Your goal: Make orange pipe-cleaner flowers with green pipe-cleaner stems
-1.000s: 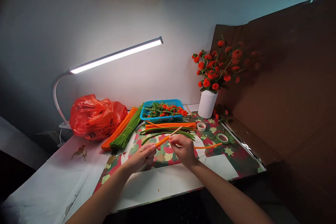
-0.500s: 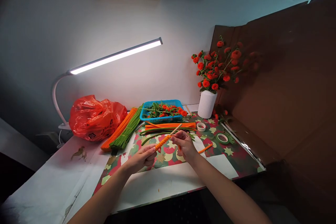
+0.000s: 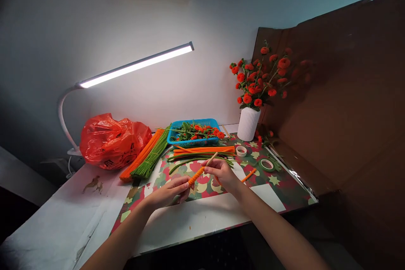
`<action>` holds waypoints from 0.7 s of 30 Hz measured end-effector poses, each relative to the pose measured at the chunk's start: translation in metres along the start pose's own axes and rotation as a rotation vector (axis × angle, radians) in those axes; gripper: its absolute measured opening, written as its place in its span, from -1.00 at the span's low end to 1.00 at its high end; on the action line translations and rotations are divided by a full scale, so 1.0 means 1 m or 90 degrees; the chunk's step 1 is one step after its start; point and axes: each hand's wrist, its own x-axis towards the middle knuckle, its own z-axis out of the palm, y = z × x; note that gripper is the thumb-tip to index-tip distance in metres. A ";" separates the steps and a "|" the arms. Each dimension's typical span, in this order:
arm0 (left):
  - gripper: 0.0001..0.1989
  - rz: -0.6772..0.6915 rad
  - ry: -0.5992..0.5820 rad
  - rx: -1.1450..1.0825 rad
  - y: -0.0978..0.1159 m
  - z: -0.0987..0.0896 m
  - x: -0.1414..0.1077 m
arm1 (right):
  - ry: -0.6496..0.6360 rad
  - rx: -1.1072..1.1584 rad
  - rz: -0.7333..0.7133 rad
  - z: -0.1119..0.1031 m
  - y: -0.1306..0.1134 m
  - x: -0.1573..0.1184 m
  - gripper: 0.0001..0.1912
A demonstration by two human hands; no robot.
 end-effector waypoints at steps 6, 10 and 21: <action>-0.79 -0.001 0.032 -0.012 0.013 0.003 0.008 | 0.011 -0.002 0.022 0.001 0.006 0.000 -0.77; -0.86 -0.004 0.088 -0.056 0.019 0.008 0.019 | 0.011 -0.018 0.037 0.004 0.007 -0.001 -0.76; -0.60 0.015 0.115 -0.090 0.012 0.021 0.025 | -0.062 -0.107 0.038 0.008 -0.009 -0.009 -0.74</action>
